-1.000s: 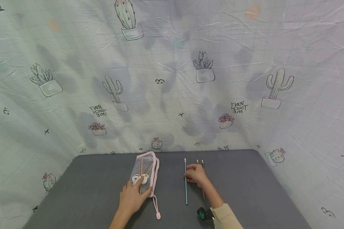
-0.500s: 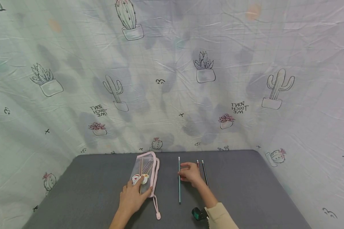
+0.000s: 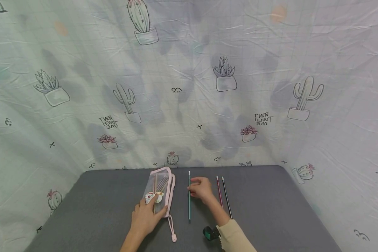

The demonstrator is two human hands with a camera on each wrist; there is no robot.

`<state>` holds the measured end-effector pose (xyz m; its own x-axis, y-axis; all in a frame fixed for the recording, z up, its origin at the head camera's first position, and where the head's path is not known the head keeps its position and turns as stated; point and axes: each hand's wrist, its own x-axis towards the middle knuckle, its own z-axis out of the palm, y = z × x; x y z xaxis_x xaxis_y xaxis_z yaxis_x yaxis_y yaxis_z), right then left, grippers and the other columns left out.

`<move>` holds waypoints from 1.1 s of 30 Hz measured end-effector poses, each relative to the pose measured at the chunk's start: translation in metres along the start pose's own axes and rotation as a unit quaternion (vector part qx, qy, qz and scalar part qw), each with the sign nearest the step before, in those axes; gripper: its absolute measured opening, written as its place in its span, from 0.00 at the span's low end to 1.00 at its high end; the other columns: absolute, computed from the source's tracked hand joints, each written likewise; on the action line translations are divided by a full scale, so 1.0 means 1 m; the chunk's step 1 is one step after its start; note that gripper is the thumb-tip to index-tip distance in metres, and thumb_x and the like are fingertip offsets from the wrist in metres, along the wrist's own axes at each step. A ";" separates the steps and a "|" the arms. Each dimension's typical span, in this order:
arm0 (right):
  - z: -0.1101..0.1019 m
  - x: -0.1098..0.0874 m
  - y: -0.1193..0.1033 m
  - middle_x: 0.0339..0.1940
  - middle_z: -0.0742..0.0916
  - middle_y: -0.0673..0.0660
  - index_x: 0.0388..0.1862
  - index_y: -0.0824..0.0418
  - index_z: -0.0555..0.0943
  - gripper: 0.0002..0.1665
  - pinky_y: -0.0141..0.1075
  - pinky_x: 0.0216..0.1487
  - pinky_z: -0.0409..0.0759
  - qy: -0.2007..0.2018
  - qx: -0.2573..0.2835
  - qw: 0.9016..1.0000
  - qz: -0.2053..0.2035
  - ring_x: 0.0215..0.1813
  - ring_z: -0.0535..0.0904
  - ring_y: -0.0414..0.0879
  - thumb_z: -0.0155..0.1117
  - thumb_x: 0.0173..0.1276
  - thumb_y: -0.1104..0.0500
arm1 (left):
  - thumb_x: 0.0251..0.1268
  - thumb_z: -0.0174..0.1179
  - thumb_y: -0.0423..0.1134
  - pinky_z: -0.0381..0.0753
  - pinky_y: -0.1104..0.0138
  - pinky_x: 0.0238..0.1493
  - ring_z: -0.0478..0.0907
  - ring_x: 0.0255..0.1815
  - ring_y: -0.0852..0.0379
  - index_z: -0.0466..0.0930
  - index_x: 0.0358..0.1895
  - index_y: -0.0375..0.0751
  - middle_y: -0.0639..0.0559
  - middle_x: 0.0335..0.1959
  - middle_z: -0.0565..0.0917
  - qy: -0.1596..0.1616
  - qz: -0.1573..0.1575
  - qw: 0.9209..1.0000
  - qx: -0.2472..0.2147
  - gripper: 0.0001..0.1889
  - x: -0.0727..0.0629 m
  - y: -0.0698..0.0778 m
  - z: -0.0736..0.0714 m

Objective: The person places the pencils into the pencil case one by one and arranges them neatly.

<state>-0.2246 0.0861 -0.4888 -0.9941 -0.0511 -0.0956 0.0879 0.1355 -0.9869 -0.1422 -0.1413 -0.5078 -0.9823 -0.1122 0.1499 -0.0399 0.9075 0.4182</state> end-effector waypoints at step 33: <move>0.047 0.016 -0.013 0.42 0.90 0.73 0.60 0.82 0.79 0.24 0.39 0.36 0.89 -0.003 0.023 1.000 0.003 0.32 0.89 0.47 0.70 0.65 0.77 | 0.63 0.65 0.67 0.74 0.31 0.53 0.77 0.55 0.24 0.81 0.69 0.45 0.22 0.63 0.76 -0.005 -0.003 1.000 0.004 0.38 0.001 0.000 0.001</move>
<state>-0.2388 0.0369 -0.4836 -0.9932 -0.0571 -0.1018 0.0964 0.0903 -0.9912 -0.1431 -0.1414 -0.5086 -0.9838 -0.1139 0.1386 -0.0471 0.9096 0.4128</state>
